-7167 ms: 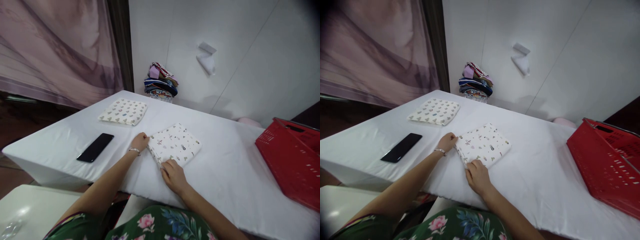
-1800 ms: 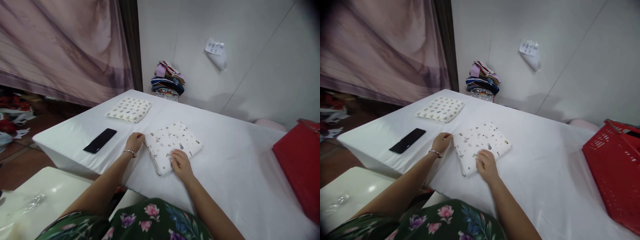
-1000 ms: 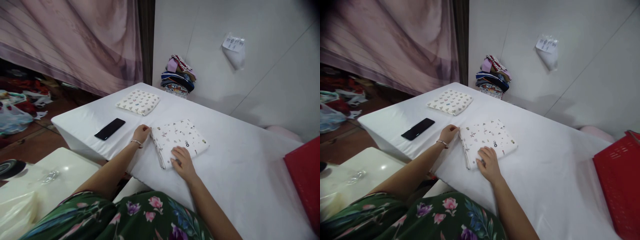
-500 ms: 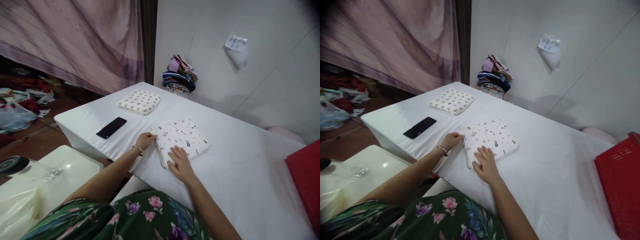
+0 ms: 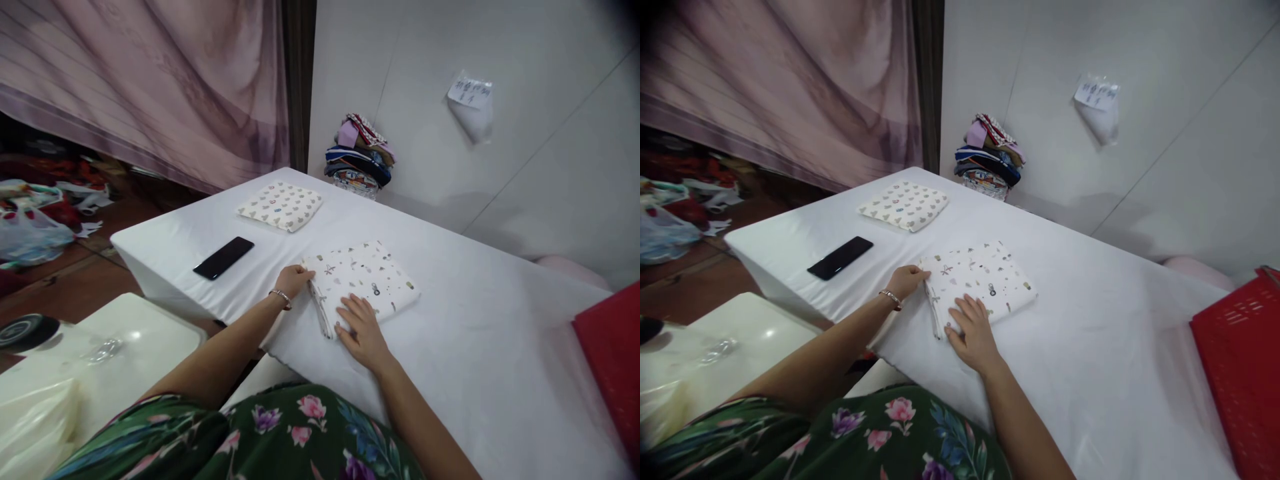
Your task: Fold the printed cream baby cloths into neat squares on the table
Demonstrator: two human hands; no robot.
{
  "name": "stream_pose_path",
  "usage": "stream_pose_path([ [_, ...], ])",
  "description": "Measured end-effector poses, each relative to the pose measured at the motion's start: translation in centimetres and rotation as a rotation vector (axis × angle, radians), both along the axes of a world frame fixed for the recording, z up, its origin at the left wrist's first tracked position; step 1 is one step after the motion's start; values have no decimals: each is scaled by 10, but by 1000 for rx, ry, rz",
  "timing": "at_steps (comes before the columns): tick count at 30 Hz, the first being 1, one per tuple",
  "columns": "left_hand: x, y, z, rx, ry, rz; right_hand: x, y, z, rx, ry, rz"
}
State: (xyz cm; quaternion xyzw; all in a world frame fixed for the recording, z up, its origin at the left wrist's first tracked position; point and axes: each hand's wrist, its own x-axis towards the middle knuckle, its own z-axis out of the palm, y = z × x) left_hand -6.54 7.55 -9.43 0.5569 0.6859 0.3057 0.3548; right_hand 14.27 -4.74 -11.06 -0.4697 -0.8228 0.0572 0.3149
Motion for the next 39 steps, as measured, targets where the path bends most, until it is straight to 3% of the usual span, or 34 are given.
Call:
stream_pose_path([
  [10,-5,2,-1,-46,121,-68,0,1,-2,-6,-1,-16],
  [20,-6,28,0,20,260,-37,1,1,-3,1,-2,-17],
  [25,-8,24,-4,46,323,-48,1,1,-3,-19,-9,-7],
  [30,-8,23,4,13,360,-65,0,1,-2,-29,-1,-20],
  [32,-5,21,9,97,420,-55,-1,1,-2,-31,-5,-23],
  [34,2,17,14,309,480,-90,-1,1,-1,-34,-14,-24],
  [37,13,9,16,610,504,-326,-2,2,1,-31,-29,-33],
  [39,18,7,13,653,519,-509,-3,1,4,-18,-47,-29],
])
